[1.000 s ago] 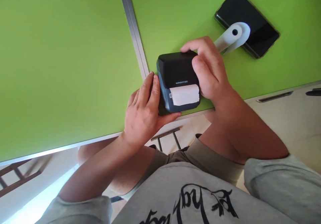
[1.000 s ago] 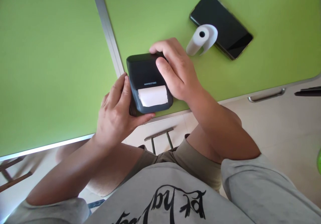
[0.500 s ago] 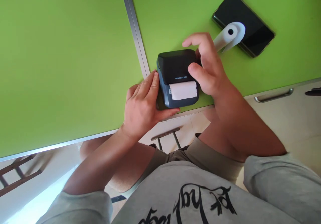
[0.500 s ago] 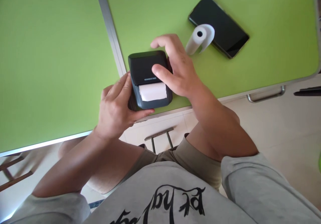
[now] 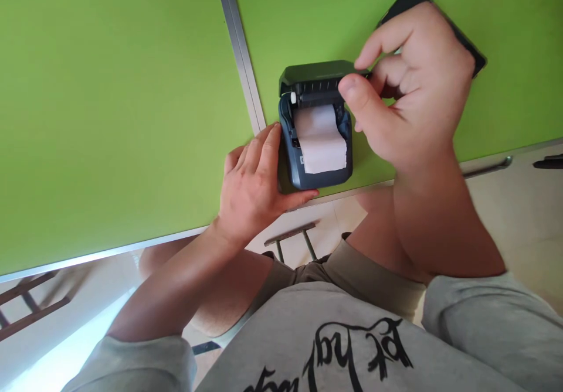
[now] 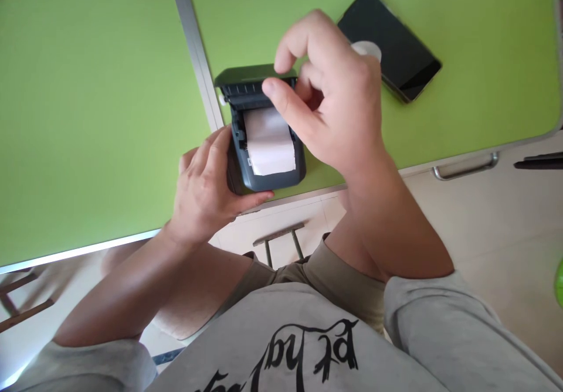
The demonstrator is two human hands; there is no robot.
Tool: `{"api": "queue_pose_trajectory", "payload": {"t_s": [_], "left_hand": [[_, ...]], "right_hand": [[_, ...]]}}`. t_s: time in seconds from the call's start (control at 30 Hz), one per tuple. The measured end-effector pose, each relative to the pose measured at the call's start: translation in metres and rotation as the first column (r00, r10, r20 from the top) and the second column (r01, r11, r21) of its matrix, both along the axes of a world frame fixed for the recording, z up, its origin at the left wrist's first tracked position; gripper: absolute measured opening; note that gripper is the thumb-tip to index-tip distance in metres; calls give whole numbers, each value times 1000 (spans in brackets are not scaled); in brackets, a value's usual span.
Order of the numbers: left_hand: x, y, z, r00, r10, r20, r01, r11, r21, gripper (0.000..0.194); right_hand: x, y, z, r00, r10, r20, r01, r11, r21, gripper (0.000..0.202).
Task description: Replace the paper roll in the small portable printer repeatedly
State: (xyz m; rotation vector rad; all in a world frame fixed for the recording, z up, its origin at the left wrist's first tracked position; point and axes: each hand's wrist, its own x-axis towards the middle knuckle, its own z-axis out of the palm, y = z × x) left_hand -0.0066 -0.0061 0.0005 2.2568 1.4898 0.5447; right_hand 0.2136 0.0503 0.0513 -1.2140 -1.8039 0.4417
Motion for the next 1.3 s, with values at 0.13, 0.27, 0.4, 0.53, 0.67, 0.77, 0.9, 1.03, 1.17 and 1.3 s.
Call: {"api": "queue_pose_trajectory", "payload": {"t_s": [0.13,0.27,0.4,0.53,0.67,0.77,0.9,1.03,1.17,1.3], "left_hand": [[0,0,1,1000,-13,2,13,1000,5,105],[-1,0,-1,1000,-15,12,15,1000,0,103],[-1,-1,-2,1000,-24,10,24,999,22,102],[0,-1,-1,1000,-23,1,23,999,36,105],[0,-1,0,1000,-15,2,15,1000,15,107],[-1,-1,0,1000,-16,5,16,1000,12,103],[-1,-1,0,1000,-22,19,22,1000,9,102],[-1,-1,0,1000,-23,17,23,1000,0,106],[0,0,-1,1000,-22,13,22,1000,12,108],[0,0,-1,1000,-14,20,14,1000,-6,108]], "right_hand": [[-3,3,-1,998,-46,36,46,999,-2,22],[-3,11,-7,933,-2,359,-1,1000,7,13],[-2,16,-3,845,103,524,-25,988,-154,6],[3,23,0,753,241,612,-102,962,-253,25],[6,27,3,711,287,642,-152,954,-258,24],[8,25,13,769,314,557,-204,946,-252,19],[15,15,24,950,282,134,-238,932,-273,30],[30,11,17,882,21,-471,-148,961,-234,31],[41,10,-9,869,-63,-490,-166,897,-411,45],[45,8,-48,896,-113,-430,60,989,-136,59]]}}
